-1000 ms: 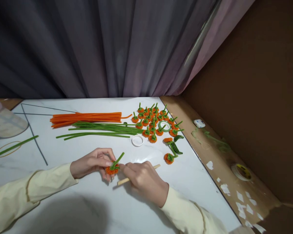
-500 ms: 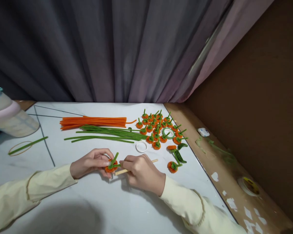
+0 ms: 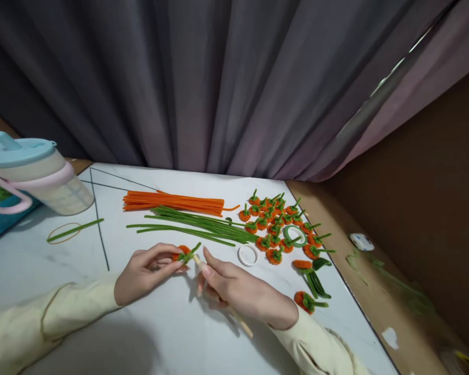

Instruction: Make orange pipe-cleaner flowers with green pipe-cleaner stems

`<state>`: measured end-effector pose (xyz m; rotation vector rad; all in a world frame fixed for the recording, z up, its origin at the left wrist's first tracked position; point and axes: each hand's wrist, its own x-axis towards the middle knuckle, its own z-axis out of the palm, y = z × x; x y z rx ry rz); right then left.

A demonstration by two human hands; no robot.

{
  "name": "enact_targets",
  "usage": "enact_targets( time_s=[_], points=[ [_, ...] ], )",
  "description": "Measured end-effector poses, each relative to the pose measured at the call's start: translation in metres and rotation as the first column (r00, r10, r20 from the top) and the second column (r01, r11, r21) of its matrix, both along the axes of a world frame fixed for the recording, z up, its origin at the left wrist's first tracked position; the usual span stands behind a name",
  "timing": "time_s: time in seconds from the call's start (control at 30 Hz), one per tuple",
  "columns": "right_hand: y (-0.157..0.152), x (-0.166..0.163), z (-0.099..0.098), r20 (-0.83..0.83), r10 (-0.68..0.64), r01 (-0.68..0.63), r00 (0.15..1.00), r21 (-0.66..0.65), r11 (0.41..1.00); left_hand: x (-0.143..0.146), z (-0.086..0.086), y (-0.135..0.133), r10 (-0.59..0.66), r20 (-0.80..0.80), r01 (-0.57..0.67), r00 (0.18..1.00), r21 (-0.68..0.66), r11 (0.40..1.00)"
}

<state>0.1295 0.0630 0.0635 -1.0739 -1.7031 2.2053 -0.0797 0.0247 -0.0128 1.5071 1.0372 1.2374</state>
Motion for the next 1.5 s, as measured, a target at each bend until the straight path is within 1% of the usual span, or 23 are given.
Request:
enact_targets(
  time_s=[0.03,0.1,0.17,0.2,0.27,0.37,0.43,0.6,0.67,0.8,0.87,1.0,1.07,1.2,1.27,1.3,1.33,1.37,1.4,1.47,1.5],
  points=[
    [-0.001,-0.002,-0.004,-0.049,0.008,-0.011,0.999,-0.058,0.998,0.0,-0.002,0.0,0.024,-0.052,-0.02,0.998,0.068,0.997],
    [-0.001,-0.005,-0.012,-0.11,-0.034,0.019,0.993,-0.142,0.99,-0.001,-0.003,-0.001,0.088,-0.142,-0.057,0.986,0.204,0.977],
    [0.0,-0.008,-0.017,-0.133,-0.087,0.062,0.987,-0.185,0.981,0.0,-0.004,-0.001,0.147,-0.201,-0.081,0.969,0.305,0.949],
    [0.0,-0.009,-0.019,-0.14,-0.096,0.069,0.985,-0.19,0.979,0.0,-0.004,0.0,0.167,-0.217,-0.088,0.962,0.334,0.938],
    [0.001,-0.01,-0.02,-0.151,-0.088,0.059,0.985,-0.187,0.981,0.001,-0.004,0.0,0.188,-0.23,-0.101,0.955,0.346,0.933],
    [0.001,-0.01,-0.022,-0.148,-0.07,0.042,0.986,-0.185,0.982,0.001,-0.004,0.001,0.188,-0.226,-0.108,0.956,0.323,0.94],
    [0.001,-0.012,-0.024,-0.153,-0.067,0.036,0.986,-0.198,0.98,0.002,-0.004,0.001,0.188,-0.234,-0.101,0.954,0.341,0.935],
    [-0.005,-0.017,-0.033,-0.172,-0.054,0.011,0.984,-0.239,0.971,0.003,-0.004,0.001,0.246,-0.267,-0.103,0.932,0.456,0.884],
    [-0.009,-0.02,-0.034,-0.18,-0.074,0.031,0.981,-0.232,0.972,0.003,-0.004,0.001,0.273,-0.274,-0.104,0.922,0.505,0.857],
    [-0.017,-0.025,-0.032,-0.196,-0.131,0.099,0.972,-0.168,0.981,0.005,-0.005,0.001,0.301,-0.277,-0.097,0.913,0.569,0.817],
    [-0.021,-0.025,-0.03,-0.197,-0.146,0.122,0.97,-0.13,0.984,0.006,-0.005,0.001,0.306,-0.278,-0.093,0.911,0.584,0.806],
    [-0.025,-0.025,-0.032,-0.133,-0.149,0.148,0.98,-0.014,0.989,0.007,-0.004,0.001,0.293,-0.274,-0.09,0.916,0.571,0.816],
    [-0.026,-0.025,-0.035,-0.102,-0.157,0.16,0.982,0.021,0.987,0.007,-0.003,0.001,0.285,-0.279,-0.083,0.917,0.565,0.821],
    [-0.026,-0.025,-0.042,-0.054,-0.164,0.165,0.985,0.012,0.986,0.007,-0.004,0.0,0.288,-0.288,-0.077,0.913,0.572,0.816],
    [-0.026,-0.025,-0.044,-0.013,-0.166,0.167,0.986,0.033,0.985,0.007,-0.005,-0.001,0.292,-0.289,-0.085,0.912,0.563,0.822],
    [-0.026,-0.025,-0.044,0.009,-0.162,0.161,0.987,0.073,0.984,0.007,-0.005,-0.001,0.291,-0.291,-0.088,0.911,0.552,0.829],
    [-0.026,-0.025,-0.044,0.028,-0.157,0.152,0.987,0.14,0.978,0.007,-0.005,-0.001,0.288,-0.292,-0.091,0.912,0.541,0.836],
    [-0.026,-0.024,-0.044,0.045,-0.156,0.141,0.987,0.23,0.963,0.007,-0.004,-0.001,0.285,-0.292,-0.093,0.913,0.532,0.842],
    [-0.026,-0.024,-0.043,0.057,-0.156,0.128,0.986,0.335,0.933,0.008,-0.004,-0.002,0.28,-0.291,-0.093,0.915,0.524,0.847],
    [-0.027,-0.023,-0.041,0.064,-0.151,0.093,0.986,0.536,0.839,0.009,-0.002,-0.002,0.272,-0.282,-0.095,0.92,0.512,0.854],
    [-0.028,-0.022,-0.04,0.066,-0.143,0.074,0.988,0.609,0.79,0.009,-0.001,-0.001,0.27,-0.277,-0.099,0.922,0.506,0.857]
  ],
)
